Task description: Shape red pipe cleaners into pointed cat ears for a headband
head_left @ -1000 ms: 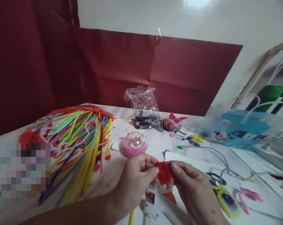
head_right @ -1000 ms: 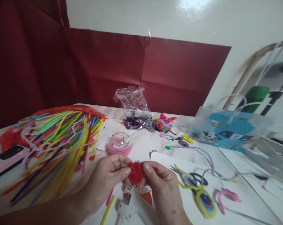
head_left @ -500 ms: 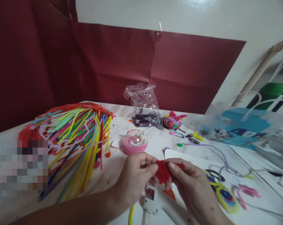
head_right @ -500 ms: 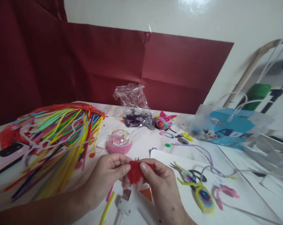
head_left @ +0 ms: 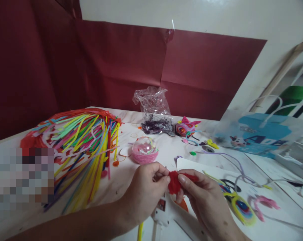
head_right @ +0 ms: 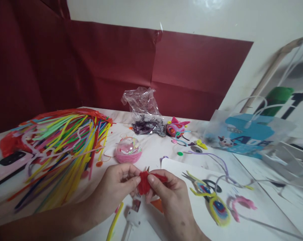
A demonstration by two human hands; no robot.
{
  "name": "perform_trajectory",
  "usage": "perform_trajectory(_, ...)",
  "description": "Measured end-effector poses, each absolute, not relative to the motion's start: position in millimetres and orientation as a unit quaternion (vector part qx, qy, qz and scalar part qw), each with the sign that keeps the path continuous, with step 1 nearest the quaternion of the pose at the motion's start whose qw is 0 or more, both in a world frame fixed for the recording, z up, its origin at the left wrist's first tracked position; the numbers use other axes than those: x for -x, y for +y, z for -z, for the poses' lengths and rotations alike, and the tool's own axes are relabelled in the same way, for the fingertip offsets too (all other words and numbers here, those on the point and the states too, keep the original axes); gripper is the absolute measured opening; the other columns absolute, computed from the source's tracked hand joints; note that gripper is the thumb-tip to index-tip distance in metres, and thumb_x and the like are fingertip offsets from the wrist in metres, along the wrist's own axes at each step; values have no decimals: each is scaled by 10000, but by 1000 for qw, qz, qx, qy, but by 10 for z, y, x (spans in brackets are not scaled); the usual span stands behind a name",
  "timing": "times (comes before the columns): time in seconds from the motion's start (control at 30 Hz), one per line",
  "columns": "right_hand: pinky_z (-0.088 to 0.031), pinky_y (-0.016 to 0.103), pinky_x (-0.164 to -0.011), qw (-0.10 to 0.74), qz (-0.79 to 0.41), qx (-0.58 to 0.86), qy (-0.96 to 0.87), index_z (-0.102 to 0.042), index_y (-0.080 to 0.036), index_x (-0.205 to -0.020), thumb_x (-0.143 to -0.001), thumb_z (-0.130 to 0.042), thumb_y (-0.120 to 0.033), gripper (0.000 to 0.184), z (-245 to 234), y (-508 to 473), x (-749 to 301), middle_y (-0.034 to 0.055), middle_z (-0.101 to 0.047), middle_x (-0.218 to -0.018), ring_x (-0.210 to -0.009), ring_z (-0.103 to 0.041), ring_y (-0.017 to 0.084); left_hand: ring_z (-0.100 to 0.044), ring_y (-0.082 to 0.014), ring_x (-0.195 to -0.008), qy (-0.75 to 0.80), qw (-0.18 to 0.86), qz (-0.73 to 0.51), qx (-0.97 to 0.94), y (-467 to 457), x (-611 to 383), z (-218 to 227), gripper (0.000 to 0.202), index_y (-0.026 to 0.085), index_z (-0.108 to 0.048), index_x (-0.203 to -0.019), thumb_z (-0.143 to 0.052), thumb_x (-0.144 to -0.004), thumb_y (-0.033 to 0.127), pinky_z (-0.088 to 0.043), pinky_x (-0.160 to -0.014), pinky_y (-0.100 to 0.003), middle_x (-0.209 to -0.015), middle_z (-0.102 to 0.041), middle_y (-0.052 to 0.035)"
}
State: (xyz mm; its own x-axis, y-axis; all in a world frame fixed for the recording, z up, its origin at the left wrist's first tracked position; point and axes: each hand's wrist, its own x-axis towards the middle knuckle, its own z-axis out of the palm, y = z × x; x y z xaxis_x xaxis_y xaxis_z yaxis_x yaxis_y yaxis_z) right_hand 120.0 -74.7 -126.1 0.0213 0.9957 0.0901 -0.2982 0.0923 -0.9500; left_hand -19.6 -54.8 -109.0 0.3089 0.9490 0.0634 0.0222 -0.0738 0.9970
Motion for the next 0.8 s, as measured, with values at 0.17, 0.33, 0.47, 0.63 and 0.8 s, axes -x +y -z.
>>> perform_trajectory(0.17,-404,242,-473,578,-518,417,-474,-672,-133,-650,-694,-697,-293,167,1286,-727,-1214,11,-602,-451,-422,-511,118,-523,-107,-508,394,560,-385,-619,-543,222,1061,109,139,-582,-686,-519,-720,222,-390,-457,-203,-604,-595,-15)
perform_trajectory(0.33,-396,232,-438,574,-481,430,-505,-696,-144,-642,-681,-704,-313,174,1289,-709,-1224,0,-576,-526,-406,-502,104,-476,-90,-428,408,574,-369,-607,-532,227,1042,162,152,-559,-618,-503,-731,253,-385,-443,-210,-510,-521,22)
perform_trajectory(0.47,-420,246,-441,565,-476,424,-524,-719,-150,-675,-703,-676,-348,205,1272,-719,-1212,8,-568,-521,-417,-511,122,-485,-94,-443,422,569,-385,-592,-506,217,1062,123,150,-569,-608,-528,-699,223,-379,-445,-205,-491,-526,25)
perform_trajectory(0.63,-425,255,-469,551,-500,408,-529,-725,-146,-728,-737,-638,-367,238,1281,-721,-1187,7,-555,-499,-435,-519,130,-528,-115,-498,416,560,-384,-605,-495,221,1078,149,145,-561,-640,-499,-728,248,-407,-499,-230,-559,-579,-5)
perform_trajectory(0.8,-380,222,-427,570,-547,404,-461,-645,-167,-751,-693,-678,-384,226,1240,-684,-1247,-6,-603,-483,-386,-512,112,-444,-91,-475,409,537,-385,-630,-467,251,1026,161,143,-519,-581,-492,-717,224,-344,-473,-211,-509,-498,18)
